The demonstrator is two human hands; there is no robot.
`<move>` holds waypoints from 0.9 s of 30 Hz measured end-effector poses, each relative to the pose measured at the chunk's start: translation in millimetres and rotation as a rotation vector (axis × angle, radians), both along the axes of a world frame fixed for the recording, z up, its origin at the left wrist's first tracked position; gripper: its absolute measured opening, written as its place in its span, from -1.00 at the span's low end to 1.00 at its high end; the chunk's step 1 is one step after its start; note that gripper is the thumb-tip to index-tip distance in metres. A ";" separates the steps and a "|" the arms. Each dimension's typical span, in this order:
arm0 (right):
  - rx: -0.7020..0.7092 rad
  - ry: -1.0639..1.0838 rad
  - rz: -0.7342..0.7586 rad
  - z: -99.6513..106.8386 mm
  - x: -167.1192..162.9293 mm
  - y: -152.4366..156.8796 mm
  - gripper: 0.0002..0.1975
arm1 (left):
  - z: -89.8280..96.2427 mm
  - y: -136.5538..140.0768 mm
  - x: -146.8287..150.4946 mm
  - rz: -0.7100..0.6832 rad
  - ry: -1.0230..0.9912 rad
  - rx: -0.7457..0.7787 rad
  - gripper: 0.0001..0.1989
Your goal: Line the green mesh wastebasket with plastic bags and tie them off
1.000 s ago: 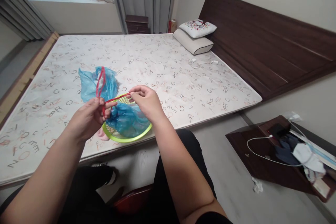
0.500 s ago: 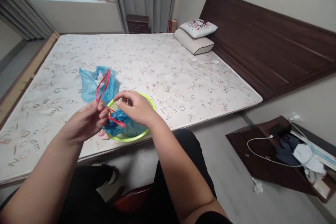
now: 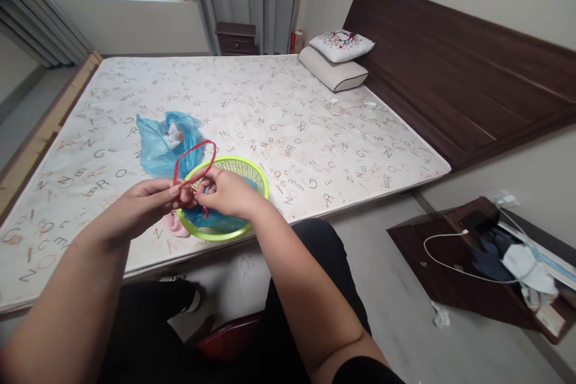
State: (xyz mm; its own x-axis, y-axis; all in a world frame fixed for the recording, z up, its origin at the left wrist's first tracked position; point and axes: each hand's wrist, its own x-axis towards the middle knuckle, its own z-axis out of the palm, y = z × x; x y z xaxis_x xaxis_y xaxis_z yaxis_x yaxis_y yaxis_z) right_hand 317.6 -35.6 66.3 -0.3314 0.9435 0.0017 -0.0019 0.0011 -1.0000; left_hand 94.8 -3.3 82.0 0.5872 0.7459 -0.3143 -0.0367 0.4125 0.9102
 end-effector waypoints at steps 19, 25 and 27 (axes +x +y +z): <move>0.033 -0.204 0.050 11.2 4.7 -0.5 -0.86 | -11.1 3.8 7.5 0.159 0.265 0.579 -0.67; -0.096 -0.095 -0.013 3.7 2.6 3.4 -0.81 | -4.7 -11.4 26.7 0.363 0.379 1.046 -0.77; -0.158 -0.010 0.004 3.0 2.4 4.6 -0.82 | -3.9 -15.9 30.6 0.382 0.354 1.096 -0.78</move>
State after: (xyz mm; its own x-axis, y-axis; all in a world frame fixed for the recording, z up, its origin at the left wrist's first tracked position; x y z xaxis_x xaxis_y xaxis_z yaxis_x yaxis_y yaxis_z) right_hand 320.0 -31.0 69.3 -0.3348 0.9303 -0.1497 0.0080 -0.1561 -0.9877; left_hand 125.4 -19.2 78.2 0.2810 0.8234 0.4930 0.3338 -0.5655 0.7542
